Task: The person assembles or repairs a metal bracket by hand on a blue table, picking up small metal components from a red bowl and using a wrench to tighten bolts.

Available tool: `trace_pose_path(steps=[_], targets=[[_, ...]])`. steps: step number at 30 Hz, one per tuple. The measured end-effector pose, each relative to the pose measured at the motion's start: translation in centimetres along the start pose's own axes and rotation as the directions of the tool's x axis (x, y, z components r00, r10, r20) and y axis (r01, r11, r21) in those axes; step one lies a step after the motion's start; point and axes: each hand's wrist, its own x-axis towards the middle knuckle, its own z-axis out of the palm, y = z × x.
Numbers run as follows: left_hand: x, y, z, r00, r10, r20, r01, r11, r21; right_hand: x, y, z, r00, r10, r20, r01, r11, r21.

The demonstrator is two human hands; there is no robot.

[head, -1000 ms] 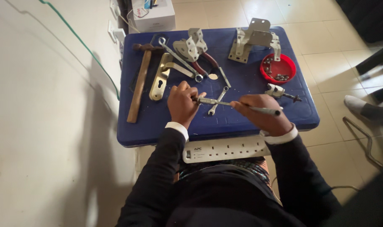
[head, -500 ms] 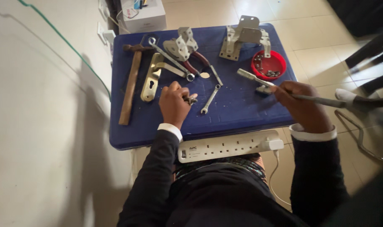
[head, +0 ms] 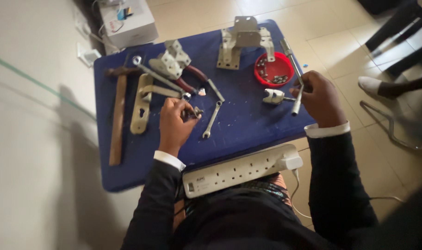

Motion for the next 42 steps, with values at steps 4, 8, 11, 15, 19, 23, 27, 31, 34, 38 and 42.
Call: trace_pose_path(steps=[4, 8, 11, 15, 19, 23, 27, 31, 34, 38, 42], targets=[[0.4, 1.9, 2.0, 0.995, 0.075, 0.073, -0.07, 0.995, -0.064, 1.2, 2.5, 0.2, 0.995, 0.087, -0.056, -0.088, 0.996, -0.004], [1.6, 4.0, 3.7, 0.976, 0.135, 0.17, -0.113, 0.985, -0.13, 2.3, 4.8, 0.9, 0.992, 0.109, -0.067, -0.108, 0.994, 0.02], [3.3, 4.5, 5.2, 0.937, 0.222, 0.271, -0.185, 0.971, -0.154, 2.9, 5.9, 1.5, 0.987, 0.143, -0.07, -0.139, 0.988, 0.063], [5.1, 4.6, 7.6, 0.897, 0.278, 0.343, -0.243, 0.96, -0.14, 4.1, 6.0, 2.0, 0.985, 0.145, -0.097, -0.15, 0.988, -0.046], [6.5, 4.2, 9.8, 0.908, 0.278, 0.314, -0.249, 0.96, -0.129, 5.1, 6.1, 2.3, 0.982, 0.118, -0.148, -0.134, 0.985, -0.108], [7.0, 3.7, 11.1, 0.917, 0.276, 0.289, -0.235, 0.957, -0.167, 5.0, 5.7, 2.4, 0.98, 0.095, -0.174, -0.108, 0.992, -0.065], [6.9, 3.5, 11.4, 0.918, 0.276, 0.284, -0.222, 0.952, -0.209, 4.5, 4.8, 2.7, 0.98, 0.101, -0.172, -0.104, 0.995, -0.007], [6.8, 3.3, 11.2, 0.922, 0.293, 0.251, -0.236, 0.943, -0.235, 4.4, 3.9, 3.1, 0.984, 0.058, -0.168, -0.045, 0.996, 0.08], [7.0, 3.5, 10.8, 0.938, 0.269, 0.219, -0.2, 0.936, -0.291, 4.1, 2.8, 3.1, 0.988, 0.014, -0.154, -0.004, 0.998, 0.064], [7.6, 3.5, 9.4, 0.981, 0.177, 0.084, -0.119, 0.877, -0.465, 3.1, 0.7, 3.9, 0.995, -0.042, -0.091, 0.054, 0.991, 0.126], [8.9, 2.3, 7.8, 0.994, 0.098, -0.043, -0.104, 0.803, -0.587, 2.8, -2.1, 4.9, 0.985, -0.171, 0.011, 0.171, 0.985, 0.034]])
